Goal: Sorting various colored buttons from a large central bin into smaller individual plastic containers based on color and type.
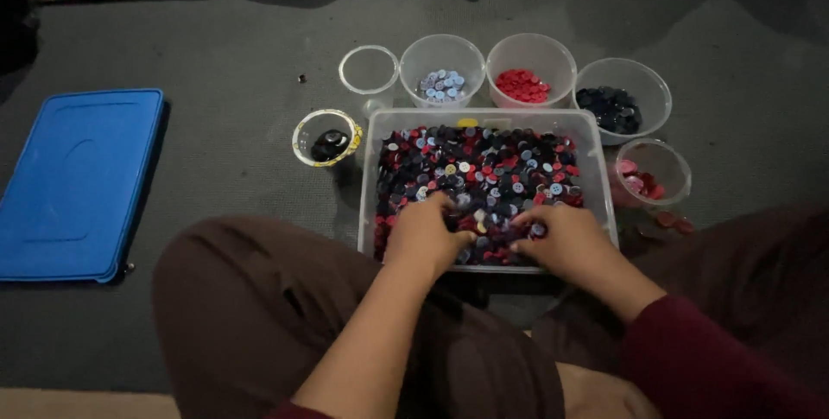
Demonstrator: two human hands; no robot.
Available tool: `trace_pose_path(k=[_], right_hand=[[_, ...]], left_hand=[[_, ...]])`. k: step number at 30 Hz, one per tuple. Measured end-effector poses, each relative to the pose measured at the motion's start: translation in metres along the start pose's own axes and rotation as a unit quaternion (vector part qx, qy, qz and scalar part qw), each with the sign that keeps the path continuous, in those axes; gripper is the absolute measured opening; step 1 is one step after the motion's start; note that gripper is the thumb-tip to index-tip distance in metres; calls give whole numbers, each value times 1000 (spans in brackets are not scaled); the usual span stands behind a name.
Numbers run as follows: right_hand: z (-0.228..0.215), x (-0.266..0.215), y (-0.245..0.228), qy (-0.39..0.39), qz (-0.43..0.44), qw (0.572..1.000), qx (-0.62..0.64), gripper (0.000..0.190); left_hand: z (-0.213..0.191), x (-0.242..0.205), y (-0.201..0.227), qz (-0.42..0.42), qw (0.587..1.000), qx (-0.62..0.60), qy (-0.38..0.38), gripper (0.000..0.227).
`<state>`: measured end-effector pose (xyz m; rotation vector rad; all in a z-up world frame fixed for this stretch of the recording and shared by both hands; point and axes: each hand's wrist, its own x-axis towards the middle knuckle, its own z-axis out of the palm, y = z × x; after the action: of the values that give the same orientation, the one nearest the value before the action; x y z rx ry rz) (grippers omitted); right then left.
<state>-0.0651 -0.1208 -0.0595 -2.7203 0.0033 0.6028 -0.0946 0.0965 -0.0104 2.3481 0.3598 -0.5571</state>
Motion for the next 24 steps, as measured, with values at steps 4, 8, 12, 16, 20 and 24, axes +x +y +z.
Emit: trace_pose_path(k=[4,8,12,16,20,24], right_hand=[[-19,-22,-28,11,22,994,107,32],[-45,-44,-47,-16,123,905,407,48],[-50,-38,-37,-40,149,806,571,60],[-49,-40,-33,-46,132,791,596,58],[-55,-45,-41,-44,113,787,605,50],[-62,-54,-65,-65,113,781,610,48]], left_hand=[[9,4,-2,16,1000,-10,-15,44],[-3,-8,10,51,984,-157,63,30],[-5,-13,15,85,967,-228,69,26],[-3,-18,18,99,967,-224,63,29],[3,-15,17,126,964,-229,49,37],[4,-15,15,169,966,-189,47,32]])
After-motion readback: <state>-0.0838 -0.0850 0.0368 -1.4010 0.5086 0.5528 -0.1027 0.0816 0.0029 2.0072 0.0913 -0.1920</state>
